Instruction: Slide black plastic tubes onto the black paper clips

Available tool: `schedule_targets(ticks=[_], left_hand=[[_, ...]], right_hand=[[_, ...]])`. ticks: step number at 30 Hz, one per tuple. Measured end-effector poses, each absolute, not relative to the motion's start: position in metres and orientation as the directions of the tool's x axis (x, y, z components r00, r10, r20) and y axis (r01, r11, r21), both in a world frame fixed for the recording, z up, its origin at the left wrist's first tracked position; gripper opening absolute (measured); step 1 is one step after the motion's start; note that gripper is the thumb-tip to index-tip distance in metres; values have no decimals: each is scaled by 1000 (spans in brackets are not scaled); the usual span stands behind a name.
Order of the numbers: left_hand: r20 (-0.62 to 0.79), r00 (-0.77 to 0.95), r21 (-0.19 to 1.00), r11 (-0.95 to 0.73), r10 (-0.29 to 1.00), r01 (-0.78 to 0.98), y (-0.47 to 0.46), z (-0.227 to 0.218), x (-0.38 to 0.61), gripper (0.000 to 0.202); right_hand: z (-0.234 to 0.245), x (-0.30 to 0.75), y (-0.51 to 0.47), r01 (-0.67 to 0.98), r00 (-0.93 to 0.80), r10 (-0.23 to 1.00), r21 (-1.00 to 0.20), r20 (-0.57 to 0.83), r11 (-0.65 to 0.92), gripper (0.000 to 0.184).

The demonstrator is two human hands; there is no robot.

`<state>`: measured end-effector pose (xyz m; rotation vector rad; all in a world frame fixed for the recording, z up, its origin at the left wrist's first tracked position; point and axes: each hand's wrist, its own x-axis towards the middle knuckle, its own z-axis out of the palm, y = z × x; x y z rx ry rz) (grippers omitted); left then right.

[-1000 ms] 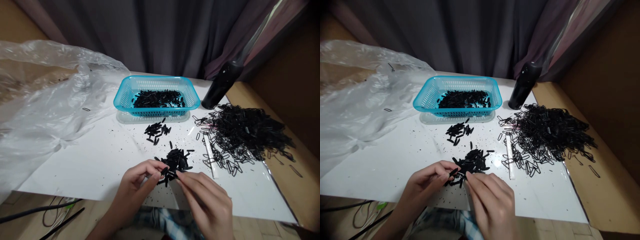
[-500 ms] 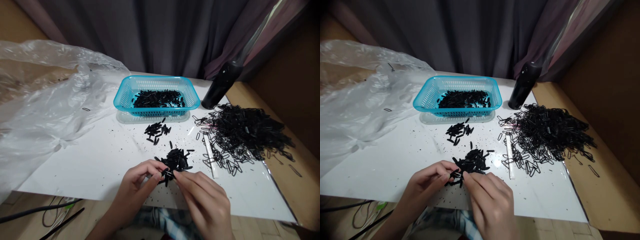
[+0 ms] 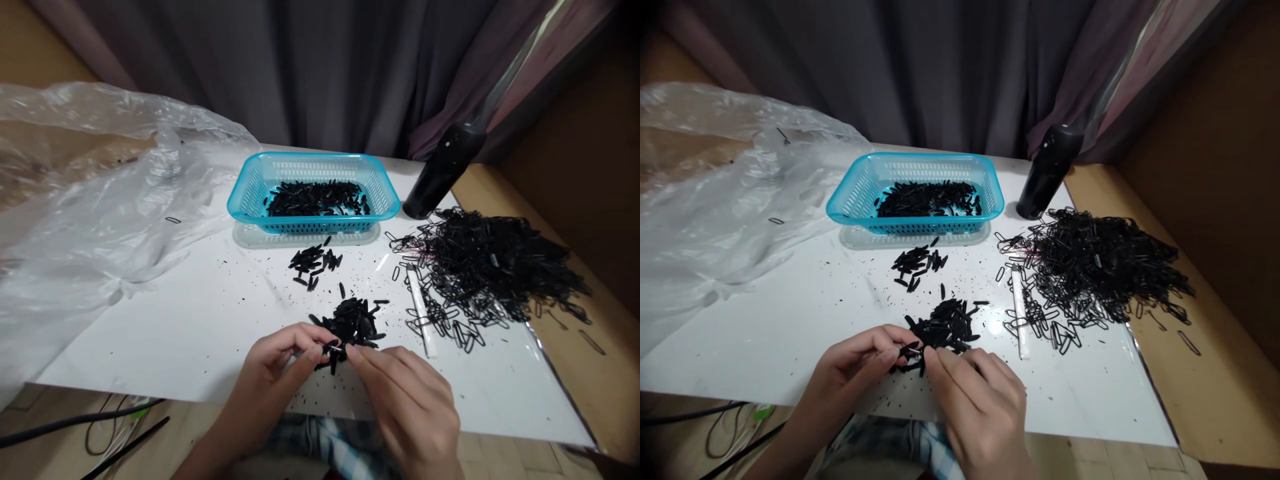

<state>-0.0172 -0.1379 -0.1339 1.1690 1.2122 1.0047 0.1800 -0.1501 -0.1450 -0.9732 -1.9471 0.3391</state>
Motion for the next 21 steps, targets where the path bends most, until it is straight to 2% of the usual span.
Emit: schedule_targets(ticks=[5, 10, 16, 21], left_hand=[[-162, 97, 986, 158, 982, 43, -137, -134, -18, 31], [-145, 118, 989, 143, 982, 23, -139, -133, -18, 31], [-111, 53, 993, 109, 992, 35, -140, -134, -17, 28], [-32, -88, 967, 53, 996, 250, -128, -128, -28, 23]], right_hand=[[-148, 178, -153, 426, -278, 737, -609, 616, 669, 40], [-140, 182, -151, 442, -276, 761, -625, 588, 643, 44], [-136, 179, -147, 473, -236, 768, -619, 596, 627, 35], [-138, 185, -146, 530, -99, 784, -634, 613, 563, 27]])
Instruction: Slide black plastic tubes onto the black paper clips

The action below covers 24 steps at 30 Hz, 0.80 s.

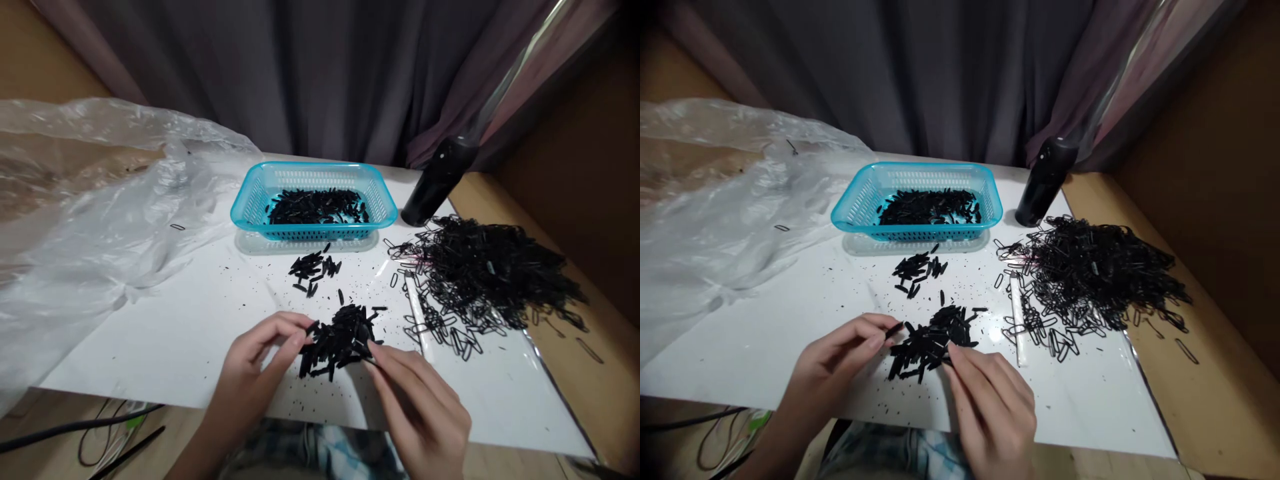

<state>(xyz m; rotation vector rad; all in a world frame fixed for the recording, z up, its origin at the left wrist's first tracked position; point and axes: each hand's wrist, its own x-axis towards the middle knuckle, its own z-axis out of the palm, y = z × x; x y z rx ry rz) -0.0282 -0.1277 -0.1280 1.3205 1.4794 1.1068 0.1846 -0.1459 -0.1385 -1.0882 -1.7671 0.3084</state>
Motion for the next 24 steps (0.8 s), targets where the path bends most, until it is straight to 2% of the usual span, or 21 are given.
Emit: schedule_targets(ticks=[5, 8, 9, 11, 14, 16, 19, 24], left_hand=[[118, -149, 905, -45, 982, 424, -107, -107, -48, 21], [172, -200, 855, -45, 965, 516, -95, -94, -50, 23], [140, -195, 829, -7, 971, 559, -92, -91, -49, 27], [-16, -83, 767, 66, 996, 638, -86, -89, -44, 38], [-153, 29, 669, 82, 988, 739, -83, -91, -35, 39], [-104, 90, 624, -5, 991, 781, -83, -94, -29, 35], [47, 248, 540, -234, 968, 809, -82, -98, -19, 26], [112, 484, 269, -495, 868, 826, -70, -103, -7, 32]], right_hand=[[-143, 192, -147, 494, -81, 831, -702, 550, 512, 22], [-143, 194, -147, 469, -85, 838, -720, 539, 511, 22], [-143, 194, -147, 463, -86, 837, -722, 541, 514, 22], [-143, 194, -147, 453, -83, 833, -723, 547, 521, 23], [-146, 194, -146, 435, -78, 828, -728, 556, 530, 24], [-147, 194, -146, 414, -74, 825, -736, 560, 536, 24], [-147, 193, -146, 381, -75, 817, -740, 572, 554, 24], [-147, 190, -145, 363, -13, 802, -745, 597, 560, 22]])
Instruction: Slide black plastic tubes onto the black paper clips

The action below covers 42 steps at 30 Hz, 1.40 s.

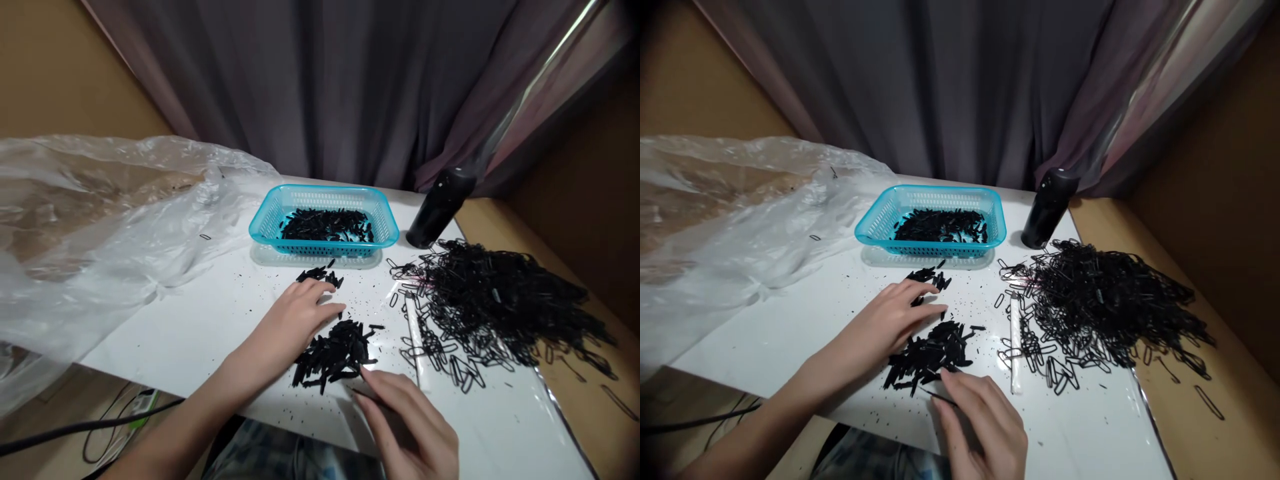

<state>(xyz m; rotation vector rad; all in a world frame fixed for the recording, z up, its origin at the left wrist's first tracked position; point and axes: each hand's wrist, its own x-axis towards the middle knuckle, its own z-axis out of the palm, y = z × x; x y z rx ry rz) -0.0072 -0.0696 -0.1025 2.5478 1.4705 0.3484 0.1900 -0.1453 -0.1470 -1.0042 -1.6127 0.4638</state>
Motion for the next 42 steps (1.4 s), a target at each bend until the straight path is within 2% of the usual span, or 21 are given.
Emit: schedule_targets(ticks=[2, 6, 9, 10, 12, 15, 18, 21, 25, 35, 42], left_hand=[[92, 529, 213, -535, 844, 817, -63, -105, -4, 25], [0, 543, 180, -534, 840, 826, -55, -108, 0, 18], [4, 510, 224, -498, 860, 838, -56, -107, 2, 22], [22, 486, 285, -471, 874, 835, -59, -106, 2, 23], [41, 416, 485, -382, 908, 787, -66, -104, 3, 21], [-10, 318, 806, -180, 948, 563, -81, -103, 6, 19], [-81, 254, 940, -11, 964, 342, -94, -104, 11, 18], [-126, 244, 972, 71, 961, 225, -100, -105, 17, 16], [-129, 241, 981, 88, 962, 173, -101, -105, 20, 17], [-56, 176, 968, 10, 983, 250, -105, -107, 21, 14], [-65, 133, 963, 28, 989, 268, -109, -104, 23, 17]], right_hand=[[-148, 190, -145, 352, -18, 801, -746, 598, 565, 21], [-153, 191, -145, 326, -38, 806, -755, 590, 568, 21], [-156, 193, -146, 328, -34, 806, -755, 592, 568, 21], [-156, 193, -146, 331, -39, 801, -749, 597, 575, 21], [-156, 194, -146, 339, -52, 796, -739, 603, 582, 23], [-156, 193, -145, 341, -36, 789, -735, 613, 586, 26], [-155, 189, -143, 364, 39, 773, -730, 633, 579, 25], [-153, 186, -141, 408, 91, 757, -718, 647, 564, 23], [-151, 185, -142, 452, 124, 752, -712, 647, 538, 22], [-148, 185, -139, 468, 148, 728, -696, 669, 544, 20], [-153, 185, -140, 508, 129, 711, -662, 691, 551, 19]])
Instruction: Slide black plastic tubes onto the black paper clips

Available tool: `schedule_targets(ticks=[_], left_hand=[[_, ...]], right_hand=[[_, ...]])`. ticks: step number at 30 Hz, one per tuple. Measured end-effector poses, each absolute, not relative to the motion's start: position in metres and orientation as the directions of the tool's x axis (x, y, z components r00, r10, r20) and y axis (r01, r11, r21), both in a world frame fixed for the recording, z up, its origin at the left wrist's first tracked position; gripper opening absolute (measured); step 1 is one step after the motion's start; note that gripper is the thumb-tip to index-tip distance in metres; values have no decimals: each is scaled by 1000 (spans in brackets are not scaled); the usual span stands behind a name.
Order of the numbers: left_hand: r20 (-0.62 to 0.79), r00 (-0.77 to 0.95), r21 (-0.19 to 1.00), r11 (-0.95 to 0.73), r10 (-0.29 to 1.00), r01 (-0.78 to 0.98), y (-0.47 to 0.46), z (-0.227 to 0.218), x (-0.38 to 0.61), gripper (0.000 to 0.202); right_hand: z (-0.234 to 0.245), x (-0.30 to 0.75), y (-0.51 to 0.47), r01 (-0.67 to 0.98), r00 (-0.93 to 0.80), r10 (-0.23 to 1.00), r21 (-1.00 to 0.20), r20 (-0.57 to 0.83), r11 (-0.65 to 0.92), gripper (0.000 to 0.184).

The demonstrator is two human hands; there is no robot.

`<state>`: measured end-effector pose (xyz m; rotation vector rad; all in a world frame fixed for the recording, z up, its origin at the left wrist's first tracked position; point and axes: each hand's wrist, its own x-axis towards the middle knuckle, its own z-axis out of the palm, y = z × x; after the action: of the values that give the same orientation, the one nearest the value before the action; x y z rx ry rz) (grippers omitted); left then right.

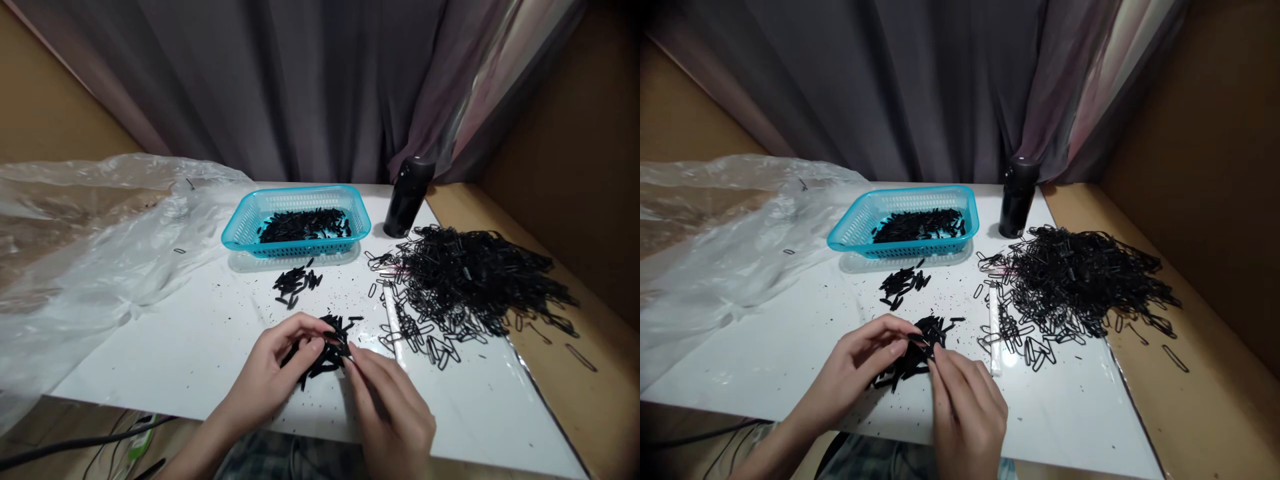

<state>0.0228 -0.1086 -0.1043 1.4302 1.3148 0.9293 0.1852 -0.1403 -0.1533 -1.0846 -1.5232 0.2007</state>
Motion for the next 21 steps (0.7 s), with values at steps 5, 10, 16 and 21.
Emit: schedule_targets(ticks=[5, 10, 16, 21], left_hand=[[-87, 19, 956, 78, 996, 282, -113, -107, 28, 20], [-181, -24, 978, 183, 983, 99, -113, -109, 28, 20], [-174, -43, 979, 178, 984, 101, -113, -107, 29, 20], [-127, -117, 962, 151, 985, 226, -118, -111, 31, 20]], right_hand=[[-153, 185, -141, 500, 130, 700, -656, 702, 565, 23], [-152, 184, -141, 538, 182, 694, -661, 697, 523, 18], [-155, 184, -142, 560, 161, 672, -627, 723, 541, 22], [-158, 185, -142, 563, 119, 649, -589, 751, 579, 28]])
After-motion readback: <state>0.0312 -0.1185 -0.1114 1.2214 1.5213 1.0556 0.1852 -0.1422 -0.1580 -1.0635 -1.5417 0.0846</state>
